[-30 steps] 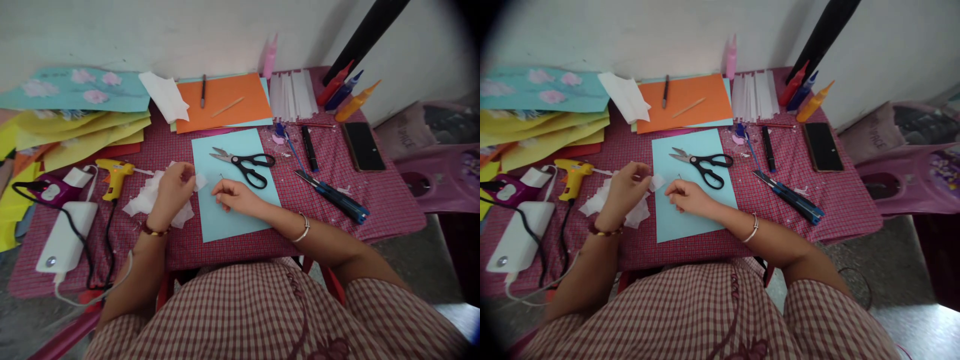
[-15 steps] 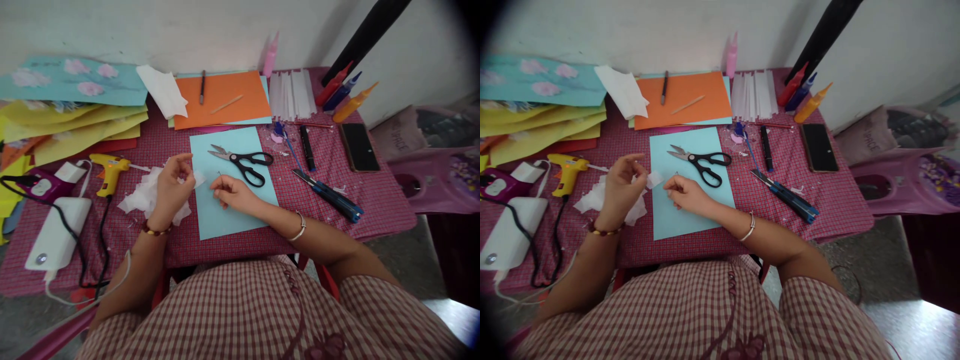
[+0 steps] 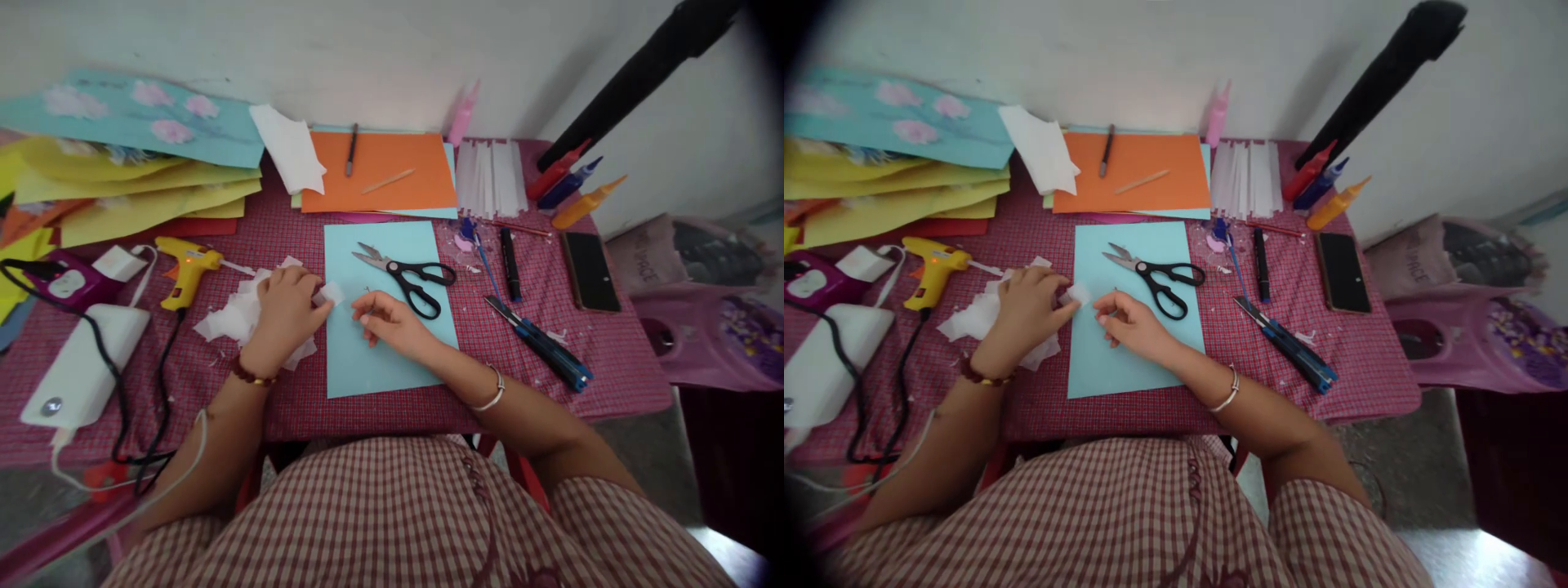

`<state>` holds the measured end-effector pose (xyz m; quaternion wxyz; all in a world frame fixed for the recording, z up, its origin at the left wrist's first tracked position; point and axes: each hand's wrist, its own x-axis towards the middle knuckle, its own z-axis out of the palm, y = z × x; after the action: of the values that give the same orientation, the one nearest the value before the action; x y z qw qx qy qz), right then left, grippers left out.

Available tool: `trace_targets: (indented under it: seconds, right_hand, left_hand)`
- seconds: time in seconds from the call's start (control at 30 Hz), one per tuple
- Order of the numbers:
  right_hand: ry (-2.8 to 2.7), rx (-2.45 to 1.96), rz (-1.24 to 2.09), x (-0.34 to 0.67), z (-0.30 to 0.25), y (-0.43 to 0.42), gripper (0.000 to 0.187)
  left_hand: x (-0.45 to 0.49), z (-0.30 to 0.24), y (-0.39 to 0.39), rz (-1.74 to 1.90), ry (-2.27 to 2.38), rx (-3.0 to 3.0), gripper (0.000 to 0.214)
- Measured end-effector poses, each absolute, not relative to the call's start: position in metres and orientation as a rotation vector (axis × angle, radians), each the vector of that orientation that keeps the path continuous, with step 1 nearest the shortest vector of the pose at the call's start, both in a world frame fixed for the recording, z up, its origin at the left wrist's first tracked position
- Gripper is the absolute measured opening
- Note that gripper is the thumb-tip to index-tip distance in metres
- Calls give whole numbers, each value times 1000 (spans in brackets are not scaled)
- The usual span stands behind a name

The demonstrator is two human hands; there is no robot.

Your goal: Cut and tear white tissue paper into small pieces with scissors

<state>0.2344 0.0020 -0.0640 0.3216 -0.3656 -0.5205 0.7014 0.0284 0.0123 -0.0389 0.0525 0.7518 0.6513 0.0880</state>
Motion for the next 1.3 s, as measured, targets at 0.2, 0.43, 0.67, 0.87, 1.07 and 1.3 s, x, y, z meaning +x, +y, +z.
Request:
trace_targets:
  seconds: [0.2, 0.43, 0.67, 0.87, 1.07, 1.3]
  right_hand:
    - [-1399, -1009, 1848, 234, -64, 1, 18]
    - [-1363, -1011, 1734, 234, -67, -1, 30]
    - [-1295, -890, 1829, 234, -68, 1, 49]
    - [-1376, -970, 1771, 233, -67, -1, 34]
    - [-1188, -1004, 1701, 234, -64, -1, 34]
    - [-1150, -981, 1606, 234, -69, 2, 31]
  left_hand:
    - [37, -54, 25, 388, 1822, 2145, 11]
    - [37, -42, 23, 1016, 1478, 1691, 12]
    - [48, -33, 0, 859, 1131, 1271, 21]
    - [59, -44, -9, 765, 971, 1389, 43]
    - [51, -32, -9, 739, 963, 1399, 48]
    - [55, -33, -7, 828, 1147, 1235, 17]
